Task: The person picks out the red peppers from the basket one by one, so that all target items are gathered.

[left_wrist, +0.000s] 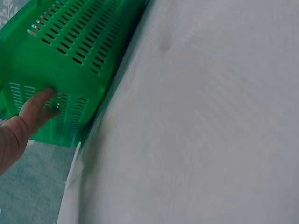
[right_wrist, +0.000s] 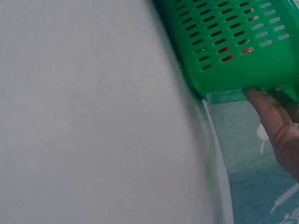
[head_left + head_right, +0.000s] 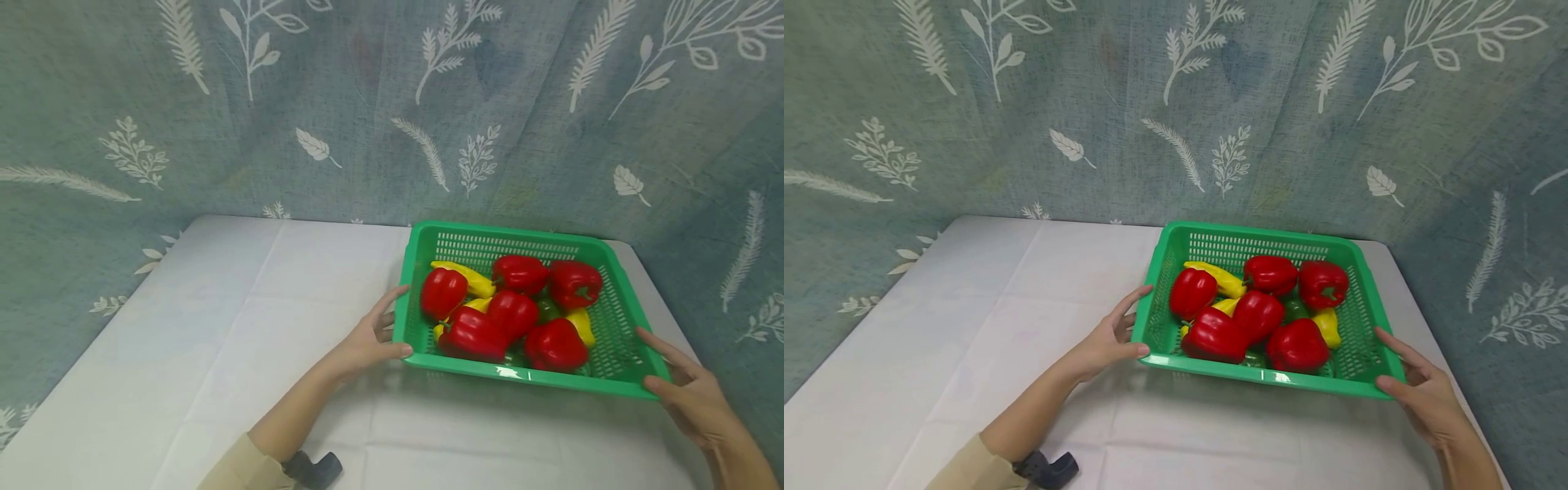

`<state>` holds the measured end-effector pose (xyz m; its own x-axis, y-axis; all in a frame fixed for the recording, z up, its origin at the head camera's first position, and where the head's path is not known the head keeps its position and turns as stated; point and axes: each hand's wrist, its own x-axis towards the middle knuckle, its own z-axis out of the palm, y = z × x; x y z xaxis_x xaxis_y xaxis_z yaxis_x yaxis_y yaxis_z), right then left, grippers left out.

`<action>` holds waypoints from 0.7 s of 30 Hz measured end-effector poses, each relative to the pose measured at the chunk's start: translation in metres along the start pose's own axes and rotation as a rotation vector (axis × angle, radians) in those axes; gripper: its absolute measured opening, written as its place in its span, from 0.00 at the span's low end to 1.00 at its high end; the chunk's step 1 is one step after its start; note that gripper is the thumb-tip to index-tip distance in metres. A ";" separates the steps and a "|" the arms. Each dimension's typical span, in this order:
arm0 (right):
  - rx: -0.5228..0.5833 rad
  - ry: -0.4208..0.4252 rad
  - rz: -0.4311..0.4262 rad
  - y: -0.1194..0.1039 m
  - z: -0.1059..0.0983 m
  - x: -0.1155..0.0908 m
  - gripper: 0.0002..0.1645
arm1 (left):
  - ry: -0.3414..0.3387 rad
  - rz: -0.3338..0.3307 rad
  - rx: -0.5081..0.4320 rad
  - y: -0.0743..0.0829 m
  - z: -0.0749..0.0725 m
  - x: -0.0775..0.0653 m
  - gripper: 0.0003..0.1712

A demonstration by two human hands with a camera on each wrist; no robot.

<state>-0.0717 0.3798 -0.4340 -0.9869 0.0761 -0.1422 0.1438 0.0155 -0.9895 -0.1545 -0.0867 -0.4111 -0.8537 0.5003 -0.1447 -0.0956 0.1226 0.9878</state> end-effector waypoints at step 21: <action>0.043 -0.190 -0.011 -0.005 0.014 0.009 0.39 | 0.016 0.044 0.041 -0.003 -0.022 -0.014 0.52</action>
<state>-0.0828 0.3665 -0.4303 -0.9851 -0.1133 -0.1293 0.1332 -0.0281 -0.9907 -0.1534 -0.1134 -0.4108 -0.8645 0.4925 -0.1002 -0.0372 0.1361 0.9900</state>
